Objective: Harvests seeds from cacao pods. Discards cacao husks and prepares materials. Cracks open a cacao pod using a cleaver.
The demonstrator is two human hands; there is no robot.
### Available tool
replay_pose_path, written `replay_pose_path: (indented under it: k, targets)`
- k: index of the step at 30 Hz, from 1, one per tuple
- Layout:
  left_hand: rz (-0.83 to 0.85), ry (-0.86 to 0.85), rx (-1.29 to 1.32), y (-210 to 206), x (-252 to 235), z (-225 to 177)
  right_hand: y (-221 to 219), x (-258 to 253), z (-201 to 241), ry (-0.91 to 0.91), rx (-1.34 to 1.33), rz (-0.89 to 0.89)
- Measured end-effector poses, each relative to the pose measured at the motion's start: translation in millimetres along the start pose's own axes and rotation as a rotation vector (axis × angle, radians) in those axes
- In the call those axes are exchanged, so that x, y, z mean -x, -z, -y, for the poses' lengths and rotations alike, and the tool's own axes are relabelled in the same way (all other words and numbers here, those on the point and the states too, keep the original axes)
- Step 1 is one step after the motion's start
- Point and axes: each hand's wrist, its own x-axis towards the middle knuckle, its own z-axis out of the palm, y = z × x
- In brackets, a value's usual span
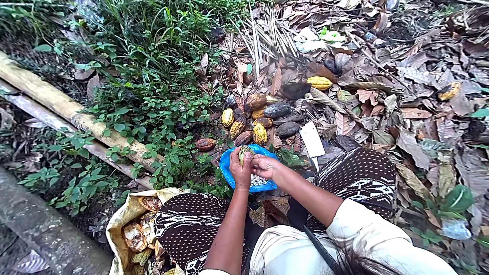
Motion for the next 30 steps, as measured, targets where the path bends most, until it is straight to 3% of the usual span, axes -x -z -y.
replay_pose_path:
  k: [5,9,11,15,18,22,26,30]
  targets:
    - [0.116,0.064,-0.132,0.0,-0.2,-2.1,3.7,-6.8,-2.3,0.008,0.070,-0.015]
    - [0.172,-0.106,-0.344,2.3,-1.6,-5.3,8.0,-5.0,-3.5,-0.027,-0.026,0.043]
    - [0.126,-0.142,-0.305,0.8,-2.0,-3.8,4.0,-2.2,-1.3,-0.034,-0.080,-0.001]
    - [0.103,0.054,-0.001,0.8,-4.5,-2.9,-3.0,0.5,2.1,-0.002,-0.047,-0.078]
    - [0.088,0.316,0.325,4.1,-11.2,-6.8,1.2,0.0,0.9,0.135,0.204,-0.037]
    - [-0.064,0.593,0.645,9.7,-21.1,-15.7,15.4,0.5,-3.3,0.567,0.789,0.103]
    - [-0.071,0.681,0.675,9.3,-21.9,-22.0,16.1,-0.1,-4.9,0.830,1.193,0.194]
    - [-0.116,0.691,0.619,4.0,-16.1,-16.0,9.0,-0.6,-6.3,0.826,1.429,0.200]
